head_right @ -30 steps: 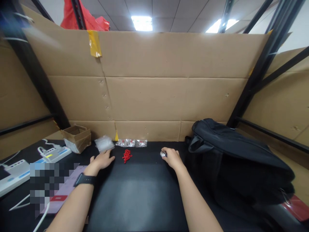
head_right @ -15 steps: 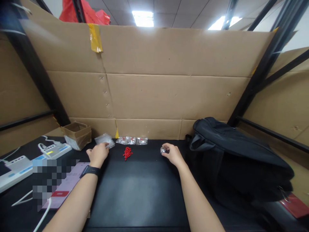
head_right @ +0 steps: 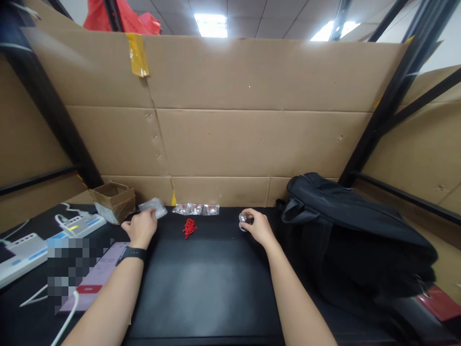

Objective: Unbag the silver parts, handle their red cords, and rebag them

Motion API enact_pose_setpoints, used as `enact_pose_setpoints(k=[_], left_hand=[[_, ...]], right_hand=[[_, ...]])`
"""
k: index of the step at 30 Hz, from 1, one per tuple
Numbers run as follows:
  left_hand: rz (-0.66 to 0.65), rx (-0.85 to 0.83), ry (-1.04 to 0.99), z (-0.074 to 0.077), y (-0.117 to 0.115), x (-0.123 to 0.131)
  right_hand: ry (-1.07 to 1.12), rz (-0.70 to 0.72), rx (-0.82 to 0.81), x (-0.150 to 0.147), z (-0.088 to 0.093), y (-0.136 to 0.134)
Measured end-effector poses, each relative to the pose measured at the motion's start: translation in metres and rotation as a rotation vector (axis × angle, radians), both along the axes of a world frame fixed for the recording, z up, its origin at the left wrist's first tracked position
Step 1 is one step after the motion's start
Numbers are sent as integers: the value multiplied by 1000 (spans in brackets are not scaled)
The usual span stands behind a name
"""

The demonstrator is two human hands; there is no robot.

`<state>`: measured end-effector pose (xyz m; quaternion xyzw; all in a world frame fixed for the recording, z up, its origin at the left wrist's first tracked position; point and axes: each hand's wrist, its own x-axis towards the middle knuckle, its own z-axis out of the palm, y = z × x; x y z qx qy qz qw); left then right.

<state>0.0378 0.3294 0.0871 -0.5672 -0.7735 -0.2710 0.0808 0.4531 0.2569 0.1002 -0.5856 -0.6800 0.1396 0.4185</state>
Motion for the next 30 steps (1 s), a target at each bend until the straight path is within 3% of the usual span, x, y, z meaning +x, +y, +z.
enact_pose_setpoints(k=[5, 9, 11, 14, 18, 21, 25, 30], left_hand=[[64, 270, -82, 15, -8, -10], [-30, 462, -144, 27, -17, -4], [-169, 512, -173, 32, -21, 7], [-537, 462, -218, 37, -28, 35], [-1057, 213, -156, 30, -42, 85], [-1235, 28, -33, 15, -52, 112], [-1188, -41, 83, -1, -53, 120], [-865, -65, 62, 7, -40, 93]], right_hand=[[-4, -13, 20, 3, -2, 3], [19, -14, 27, 5, -3, 3], [44, -2, 13, 5, -2, 3], [89, 20, -23, 4, -1, 2], [127, 28, -50, 5, 0, 2], [115, 17, -54, 7, 0, 2], [55, 15, -39, 7, 0, 1], [23, 20, -33, 4, 0, 0]])
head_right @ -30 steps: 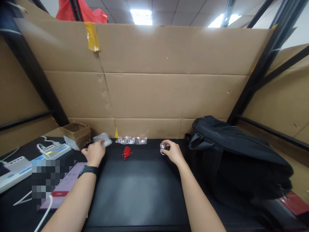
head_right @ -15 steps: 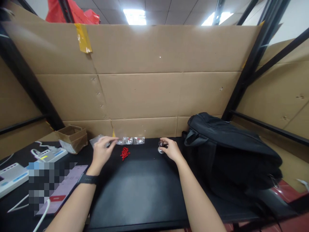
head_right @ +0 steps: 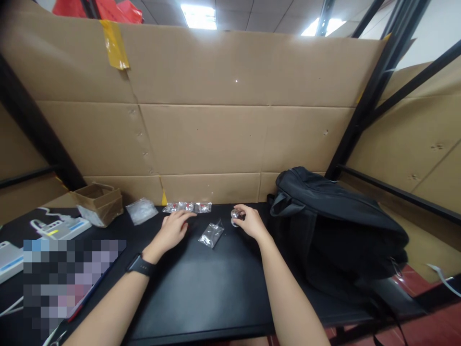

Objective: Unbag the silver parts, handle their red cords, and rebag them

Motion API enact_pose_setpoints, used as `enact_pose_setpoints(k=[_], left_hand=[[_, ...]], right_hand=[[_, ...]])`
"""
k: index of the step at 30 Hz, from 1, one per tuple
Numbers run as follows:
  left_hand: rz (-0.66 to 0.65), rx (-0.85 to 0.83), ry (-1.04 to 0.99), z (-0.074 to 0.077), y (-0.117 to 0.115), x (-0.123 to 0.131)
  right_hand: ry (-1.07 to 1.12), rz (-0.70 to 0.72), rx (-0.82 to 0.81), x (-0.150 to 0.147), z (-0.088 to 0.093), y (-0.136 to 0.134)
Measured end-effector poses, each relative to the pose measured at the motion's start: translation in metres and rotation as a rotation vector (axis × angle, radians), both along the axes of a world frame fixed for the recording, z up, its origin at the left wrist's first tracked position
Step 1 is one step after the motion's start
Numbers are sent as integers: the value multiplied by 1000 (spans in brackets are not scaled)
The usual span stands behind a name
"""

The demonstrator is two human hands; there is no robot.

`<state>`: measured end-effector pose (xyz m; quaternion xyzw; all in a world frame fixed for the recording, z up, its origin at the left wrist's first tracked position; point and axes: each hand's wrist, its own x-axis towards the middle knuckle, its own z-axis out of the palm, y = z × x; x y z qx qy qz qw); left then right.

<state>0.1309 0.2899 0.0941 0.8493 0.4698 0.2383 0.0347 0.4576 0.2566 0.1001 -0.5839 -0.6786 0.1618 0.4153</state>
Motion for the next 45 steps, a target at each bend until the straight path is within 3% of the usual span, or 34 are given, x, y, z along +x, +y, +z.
enact_pose_setpoints(k=[2, 4, 7, 12, 19, 24, 34, 39, 45], left_hand=[[135, -50, 23, 5, 6, -16], [175, -123, 51, 8, 11, -31], [82, -186, 67, 8, 15, -41], [-25, -156, 76, 5, 15, -40], [-91, -206, 31, 15, 20, -60], [-140, -227, 20, 8, 23, -55], [-10, -235, 52, 4, 22, -46], [-12, -195, 93, 10, 15, -47], [-87, -298, -103, 24, 2, -43]], right_hand=[[-2, -1, -1, -1, 0, 0], [-4, -3, -4, -2, 1, -1], [-7, 1, -4, -3, 2, -2], [-16, 4, -12, -6, 2, -3], [-23, 36, -15, -7, 3, -4], [-12, 60, -18, -8, 2, -4], [-12, 58, -25, -9, 3, -5], [-40, 38, 22, -9, 7, -8], [54, -12, 100, -19, 14, -11]])
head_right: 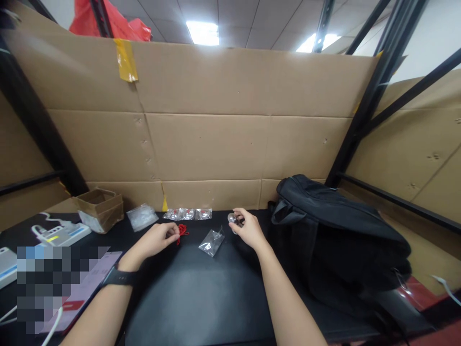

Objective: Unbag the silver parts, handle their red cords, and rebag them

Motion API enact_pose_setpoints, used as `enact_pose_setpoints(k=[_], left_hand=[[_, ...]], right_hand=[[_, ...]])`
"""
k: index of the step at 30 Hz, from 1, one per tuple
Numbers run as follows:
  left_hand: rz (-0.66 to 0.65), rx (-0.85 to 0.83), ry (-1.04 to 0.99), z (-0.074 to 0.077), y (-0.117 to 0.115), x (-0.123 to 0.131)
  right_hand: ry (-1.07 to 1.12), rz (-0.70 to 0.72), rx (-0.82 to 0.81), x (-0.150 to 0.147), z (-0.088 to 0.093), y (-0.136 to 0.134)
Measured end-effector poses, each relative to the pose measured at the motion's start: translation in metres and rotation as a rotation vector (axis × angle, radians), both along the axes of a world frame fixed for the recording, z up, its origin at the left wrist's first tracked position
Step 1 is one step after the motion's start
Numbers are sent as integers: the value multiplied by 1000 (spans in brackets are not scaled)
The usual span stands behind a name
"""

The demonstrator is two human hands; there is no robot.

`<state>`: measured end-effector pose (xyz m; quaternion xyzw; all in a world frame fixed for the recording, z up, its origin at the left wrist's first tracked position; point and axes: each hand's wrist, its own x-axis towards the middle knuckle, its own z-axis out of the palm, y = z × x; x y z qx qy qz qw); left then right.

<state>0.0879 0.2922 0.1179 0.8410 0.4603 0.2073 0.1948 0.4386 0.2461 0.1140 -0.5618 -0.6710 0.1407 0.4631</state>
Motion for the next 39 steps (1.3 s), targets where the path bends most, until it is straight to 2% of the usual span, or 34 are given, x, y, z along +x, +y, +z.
enact_pose_setpoints(k=[6, 11, 14, 19, 24, 39], left_hand=[[-25, 33, -263, 3, -7, 26], [-46, -92, -551, -5, -13, 54], [-46, -133, -641, -8, -19, 66], [-65, 12, -608, -4, -29, 73], [-27, 158, -580, -1, -33, 75], [-47, 283, -525, 3, -39, 74]], right_hand=[[105, 158, 104, -32, 10, -14], [142, 258, 138, -65, 15, -30], [162, 279, 162, -77, 14, -33], [189, 307, 175, -83, 9, -33], [197, 313, 172, -84, 3, -31], [163, 319, 147, -85, 1, -32]])
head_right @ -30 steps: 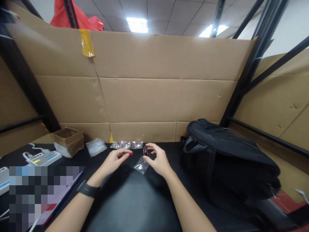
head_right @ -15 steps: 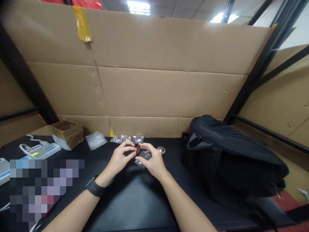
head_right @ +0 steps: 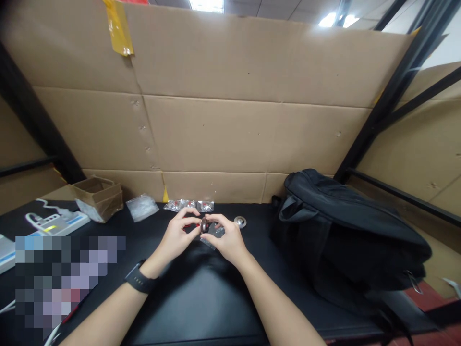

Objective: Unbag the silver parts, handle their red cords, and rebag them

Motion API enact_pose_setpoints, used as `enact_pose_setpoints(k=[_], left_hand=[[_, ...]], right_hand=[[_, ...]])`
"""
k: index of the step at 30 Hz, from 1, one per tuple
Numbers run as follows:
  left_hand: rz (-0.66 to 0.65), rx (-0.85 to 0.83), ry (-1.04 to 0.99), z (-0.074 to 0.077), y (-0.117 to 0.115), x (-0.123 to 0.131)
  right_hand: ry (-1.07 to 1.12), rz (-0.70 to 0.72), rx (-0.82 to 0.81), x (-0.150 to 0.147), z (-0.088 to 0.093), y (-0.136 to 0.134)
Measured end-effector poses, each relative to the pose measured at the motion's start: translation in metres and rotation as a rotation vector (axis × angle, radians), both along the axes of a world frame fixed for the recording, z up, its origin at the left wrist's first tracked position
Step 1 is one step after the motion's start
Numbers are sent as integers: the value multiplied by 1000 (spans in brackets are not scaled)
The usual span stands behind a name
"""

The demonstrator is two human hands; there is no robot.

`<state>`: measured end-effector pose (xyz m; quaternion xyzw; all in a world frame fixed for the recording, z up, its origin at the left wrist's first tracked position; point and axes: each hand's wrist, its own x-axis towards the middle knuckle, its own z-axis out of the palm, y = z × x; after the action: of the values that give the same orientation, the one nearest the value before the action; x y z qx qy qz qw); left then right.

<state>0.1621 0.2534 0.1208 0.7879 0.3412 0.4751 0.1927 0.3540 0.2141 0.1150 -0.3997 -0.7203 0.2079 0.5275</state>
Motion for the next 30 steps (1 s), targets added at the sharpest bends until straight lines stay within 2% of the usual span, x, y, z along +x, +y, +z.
enact_pose_setpoints(k=[12, 20, 26, 30], left_hand=[[-154, -220, -24, -2, 6, 0], [-291, -304, -70, -5, 9, 0], [-274, -335, -116, -8, 11, 2], [-207, -227, -17, -5, 9, 0]], right_hand=[[116, 42, -86, 0, -5, 3], [63, 31, -31, 3, 0, 3], [4, 42, 6, 6, 9, 0], [44, 23, -12, 5, 4, 2]])
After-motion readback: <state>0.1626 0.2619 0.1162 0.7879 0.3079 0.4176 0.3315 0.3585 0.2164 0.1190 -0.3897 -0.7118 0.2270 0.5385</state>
